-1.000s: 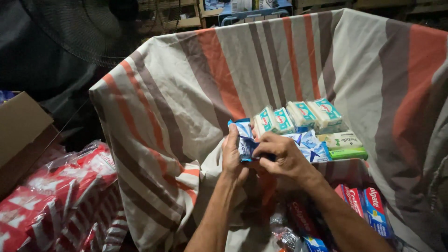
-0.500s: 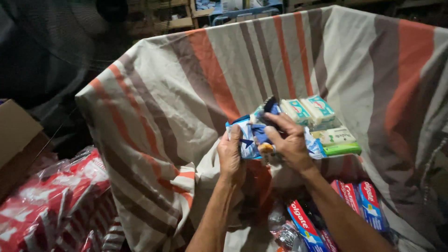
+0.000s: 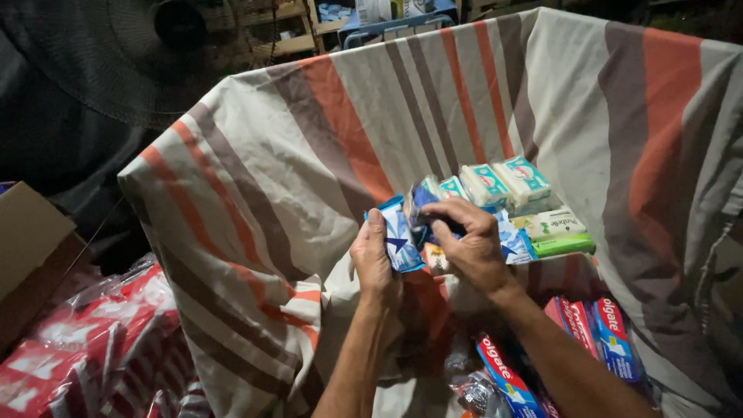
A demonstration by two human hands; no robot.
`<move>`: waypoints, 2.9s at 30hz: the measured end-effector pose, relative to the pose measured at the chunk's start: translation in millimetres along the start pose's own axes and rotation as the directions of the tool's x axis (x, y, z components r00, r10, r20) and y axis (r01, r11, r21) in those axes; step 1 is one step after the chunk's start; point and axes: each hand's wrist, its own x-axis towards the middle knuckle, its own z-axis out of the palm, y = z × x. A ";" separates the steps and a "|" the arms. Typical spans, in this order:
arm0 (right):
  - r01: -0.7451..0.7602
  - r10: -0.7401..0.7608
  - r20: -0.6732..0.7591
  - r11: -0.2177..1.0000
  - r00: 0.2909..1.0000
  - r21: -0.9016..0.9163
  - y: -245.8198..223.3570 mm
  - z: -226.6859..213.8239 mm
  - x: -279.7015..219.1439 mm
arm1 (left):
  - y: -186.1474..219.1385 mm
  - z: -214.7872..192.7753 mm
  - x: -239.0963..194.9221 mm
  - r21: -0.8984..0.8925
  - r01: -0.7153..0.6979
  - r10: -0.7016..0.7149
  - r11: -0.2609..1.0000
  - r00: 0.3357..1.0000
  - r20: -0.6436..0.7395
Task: Labeling and organizing various toiletry items like soap and toothpaste using a marker
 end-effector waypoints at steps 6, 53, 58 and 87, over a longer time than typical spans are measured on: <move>-0.058 0.059 -0.005 0.994 0.998 0.098 -3.1 13.3 -7.5 | 19.6 15.3 -20.0 0.049 -0.030 0.029 0.998 0.999 0.031; 0.169 -0.175 0.206 0.985 0.963 0.047 8.8 7.5 -5.2 | -4.8 -22.7 15.4 0.207 0.122 -0.162 0.971 0.969 0.188; 0.083 -0.079 0.044 0.992 0.996 -0.095 9.4 -0.5 -3.5 | 30.1 6.2 -25.1 0.220 0.158 -0.213 0.963 0.943 0.256; 0.015 -0.043 0.215 0.992 0.976 0.128 -18.6 11.3 -9.1 | -27.7 -33.5 39.7 -0.032 0.122 -0.124 0.992 0.990 -0.066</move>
